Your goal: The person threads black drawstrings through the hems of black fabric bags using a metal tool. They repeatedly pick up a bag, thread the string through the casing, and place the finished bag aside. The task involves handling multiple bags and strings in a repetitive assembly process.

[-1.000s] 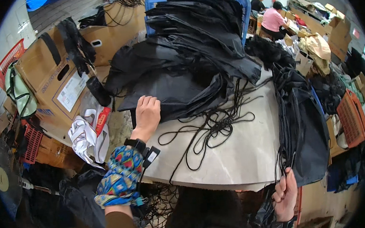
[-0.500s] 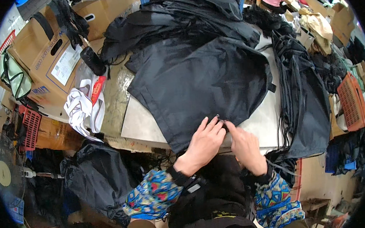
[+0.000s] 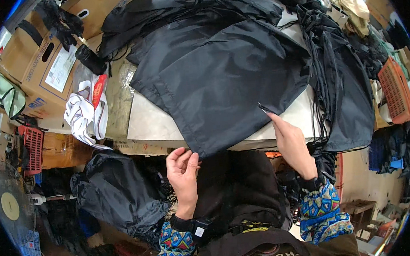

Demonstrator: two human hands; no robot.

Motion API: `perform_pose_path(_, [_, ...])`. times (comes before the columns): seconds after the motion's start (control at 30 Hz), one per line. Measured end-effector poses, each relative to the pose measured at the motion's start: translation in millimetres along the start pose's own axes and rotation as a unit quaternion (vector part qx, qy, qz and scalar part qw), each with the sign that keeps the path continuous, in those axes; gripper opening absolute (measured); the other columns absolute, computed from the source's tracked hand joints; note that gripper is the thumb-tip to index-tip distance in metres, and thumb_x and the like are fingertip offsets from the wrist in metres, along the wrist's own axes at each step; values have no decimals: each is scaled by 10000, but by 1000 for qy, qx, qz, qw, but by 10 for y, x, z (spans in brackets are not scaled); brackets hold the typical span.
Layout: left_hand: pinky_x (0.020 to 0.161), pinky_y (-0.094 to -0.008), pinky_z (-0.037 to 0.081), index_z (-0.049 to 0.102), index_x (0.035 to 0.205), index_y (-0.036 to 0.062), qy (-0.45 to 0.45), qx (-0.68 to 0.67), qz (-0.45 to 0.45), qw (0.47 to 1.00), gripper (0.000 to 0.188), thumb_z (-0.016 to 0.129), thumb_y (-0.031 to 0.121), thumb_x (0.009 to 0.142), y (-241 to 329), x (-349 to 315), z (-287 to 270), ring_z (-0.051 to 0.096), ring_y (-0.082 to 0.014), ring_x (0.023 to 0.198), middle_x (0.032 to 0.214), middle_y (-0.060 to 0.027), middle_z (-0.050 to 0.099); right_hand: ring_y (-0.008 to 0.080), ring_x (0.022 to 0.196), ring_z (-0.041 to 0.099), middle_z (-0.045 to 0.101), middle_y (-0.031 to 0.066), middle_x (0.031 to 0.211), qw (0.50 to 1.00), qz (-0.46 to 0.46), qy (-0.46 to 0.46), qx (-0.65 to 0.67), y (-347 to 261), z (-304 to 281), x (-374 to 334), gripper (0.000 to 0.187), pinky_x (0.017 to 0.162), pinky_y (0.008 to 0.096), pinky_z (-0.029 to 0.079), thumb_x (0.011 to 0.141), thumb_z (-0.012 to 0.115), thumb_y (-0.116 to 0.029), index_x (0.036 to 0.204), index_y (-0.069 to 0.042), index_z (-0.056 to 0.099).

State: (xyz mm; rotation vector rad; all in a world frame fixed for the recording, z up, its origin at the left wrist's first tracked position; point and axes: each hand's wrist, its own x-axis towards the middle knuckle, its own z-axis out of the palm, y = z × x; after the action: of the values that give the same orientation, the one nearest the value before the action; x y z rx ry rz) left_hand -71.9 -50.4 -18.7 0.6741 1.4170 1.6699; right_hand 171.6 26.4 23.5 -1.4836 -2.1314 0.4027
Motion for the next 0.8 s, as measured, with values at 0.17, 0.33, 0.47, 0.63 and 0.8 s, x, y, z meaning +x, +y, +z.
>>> perform_pose_path(0.17, [651, -247, 474, 578, 983, -38, -160, 246, 71, 953, 225, 685, 33, 798, -328, -102, -21, 577, -127, 733, 938, -82, 616, 196, 554, 545, 564, 159, 683, 985, 51, 17, 164, -288, 27, -457, 154, 540, 294, 426, 913, 515, -52, 1027, 0, 602])
perform_pose_path(0.33, [559, -276, 448, 543, 872, -27, -205, 315, 371, 849, 113, 598, 72, 871, -191, -88, 452, 567, -115, 653, 791, -82, 602, 195, 618, 617, 631, 123, 724, 972, 95, 62, 205, -288, 272, -787, 108, 559, 291, 470, 855, 629, -91, 903, 6, 632])
perform_pose_path(0.47, [557, -253, 457, 519, 879, -14, -274, 39, -71, 958, 186, 513, 161, 942, -122, -210, 691, 566, -118, 619, 755, -83, 595, 220, 592, 620, 643, 120, 720, 957, 121, 94, 248, -323, 304, -771, 143, 541, 310, 471, 818, 679, -113, 908, -8, 638])
perform_pose_path(0.63, [578, -224, 451, 530, 891, -3, -259, -81, -178, 946, 196, 525, 187, 938, -37, -229, 805, 558, -99, 635, 778, -63, 591, 224, 558, 604, 637, 127, 701, 950, 173, 42, 257, -344, 184, -732, 144, 511, 309, 455, 814, 686, -125, 891, -13, 638])
perform_pose_path(0.8, [618, -223, 467, 600, 994, -35, -343, 147, 92, 923, 180, 599, 116, 896, 3, -310, 792, 576, -106, 668, 818, -46, 621, 192, 581, 614, 626, 142, 691, 955, 108, 78, 263, -335, 188, -712, 99, 524, 294, 456, 828, 656, -85, 852, 7, 630])
